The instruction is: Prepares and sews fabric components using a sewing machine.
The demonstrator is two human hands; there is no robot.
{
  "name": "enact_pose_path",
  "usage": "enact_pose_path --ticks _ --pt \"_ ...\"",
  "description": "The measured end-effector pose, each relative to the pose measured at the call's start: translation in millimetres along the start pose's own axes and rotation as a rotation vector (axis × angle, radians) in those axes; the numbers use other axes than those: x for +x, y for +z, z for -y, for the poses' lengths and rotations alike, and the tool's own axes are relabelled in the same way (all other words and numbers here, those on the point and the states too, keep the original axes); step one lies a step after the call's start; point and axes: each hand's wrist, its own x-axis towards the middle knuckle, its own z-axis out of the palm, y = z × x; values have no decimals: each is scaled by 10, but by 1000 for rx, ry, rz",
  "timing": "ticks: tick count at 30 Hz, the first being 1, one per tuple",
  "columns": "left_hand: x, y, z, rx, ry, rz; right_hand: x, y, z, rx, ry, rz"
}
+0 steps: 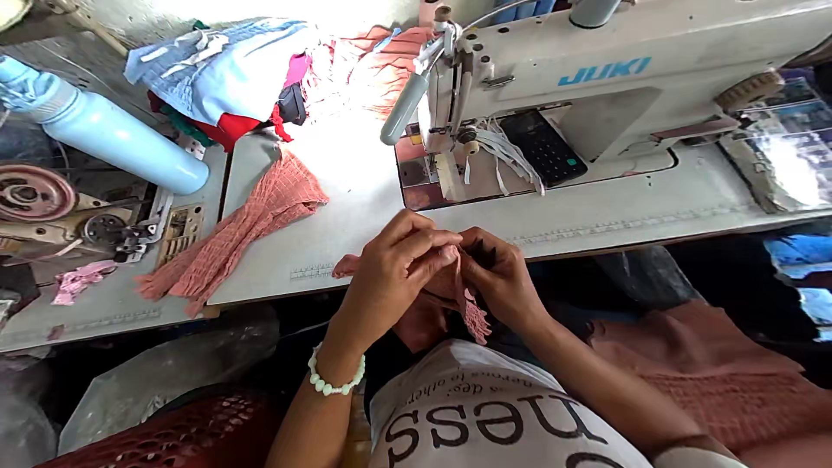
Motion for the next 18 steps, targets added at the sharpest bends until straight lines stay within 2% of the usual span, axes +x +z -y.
enact_pose_path --ticks 4,10,13,18 --pt "3 -10 51 25 -2 -44 -2 4 21 12 14 33" --pt "-111 71 71 -48 4 -178 76 -45 74 -25 58 -25" --pt "-149 103 10 -14 -22 -203 118 -71 84 -102 -6 5" --pt "-156 82 9 -99 -174 -190 181 -87 115 -198 -121 103"
